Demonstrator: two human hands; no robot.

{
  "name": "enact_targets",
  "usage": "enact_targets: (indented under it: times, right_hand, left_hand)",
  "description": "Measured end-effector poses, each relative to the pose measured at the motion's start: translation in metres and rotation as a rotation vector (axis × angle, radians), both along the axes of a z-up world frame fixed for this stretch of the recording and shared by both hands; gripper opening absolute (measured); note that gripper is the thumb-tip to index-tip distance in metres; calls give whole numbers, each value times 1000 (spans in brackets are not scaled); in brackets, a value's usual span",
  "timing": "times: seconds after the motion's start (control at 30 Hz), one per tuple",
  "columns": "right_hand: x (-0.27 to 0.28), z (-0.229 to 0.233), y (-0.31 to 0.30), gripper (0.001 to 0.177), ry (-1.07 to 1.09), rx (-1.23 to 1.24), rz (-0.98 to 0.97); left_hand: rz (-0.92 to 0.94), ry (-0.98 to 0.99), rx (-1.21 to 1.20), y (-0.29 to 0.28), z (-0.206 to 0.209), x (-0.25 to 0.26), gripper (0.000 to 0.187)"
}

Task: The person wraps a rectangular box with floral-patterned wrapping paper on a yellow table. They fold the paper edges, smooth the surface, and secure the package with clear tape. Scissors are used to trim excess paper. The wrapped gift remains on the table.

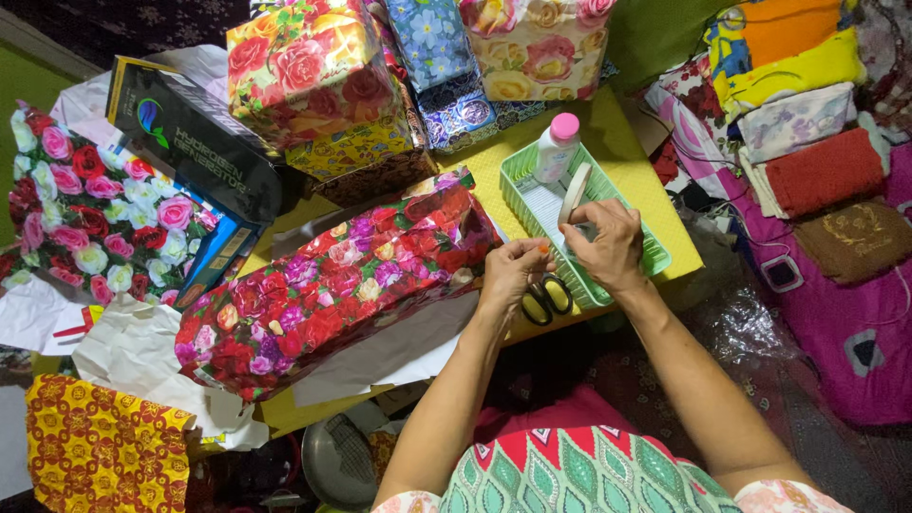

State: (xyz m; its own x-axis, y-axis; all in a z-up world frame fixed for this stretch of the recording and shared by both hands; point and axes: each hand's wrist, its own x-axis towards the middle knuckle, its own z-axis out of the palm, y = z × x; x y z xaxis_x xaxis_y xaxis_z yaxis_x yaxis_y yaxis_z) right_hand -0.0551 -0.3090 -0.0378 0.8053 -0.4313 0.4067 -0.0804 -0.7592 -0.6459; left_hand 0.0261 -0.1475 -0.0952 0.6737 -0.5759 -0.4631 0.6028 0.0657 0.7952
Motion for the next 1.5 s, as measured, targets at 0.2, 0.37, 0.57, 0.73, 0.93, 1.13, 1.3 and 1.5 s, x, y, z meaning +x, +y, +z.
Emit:
enact_targets:
  times: [0.2, 0.37, 0.57, 0.73, 0.93, 1.13, 1.3, 1.5]
  right_hand:
    - [-3, -6, 12, 14, -110, -175, -16]
    - [4, -3, 20, 15, -139, -187, -3]
    - [1, 6, 23, 16, -145, -54, -47]
    - [-8, 5, 32, 9, -123, -67, -1]
    - [1, -10, 42, 5, -30, 47, -30]
    - [6, -11, 42, 13, 241, 226, -130]
    - [8, -7, 40, 19, 291, 330, -125]
    - [9, -3, 37, 30, 252, 493, -119]
  left_hand:
    - [-5, -72, 40, -1, 11, 1, 23]
    - [14, -128, 65, 3, 30, 2, 22]
    - [-39, -235, 95, 20, 44, -2, 23]
    - [-32, -138, 164, 55, 42, -5, 23]
    - [-33, -113, 129, 66, 20, -4, 23]
    - [-14, -198, 196, 59, 0, -4, 23]
    - [-15, -148, 122, 62, -1, -7, 26]
    - [-39, -128, 142, 64, -5, -6, 28]
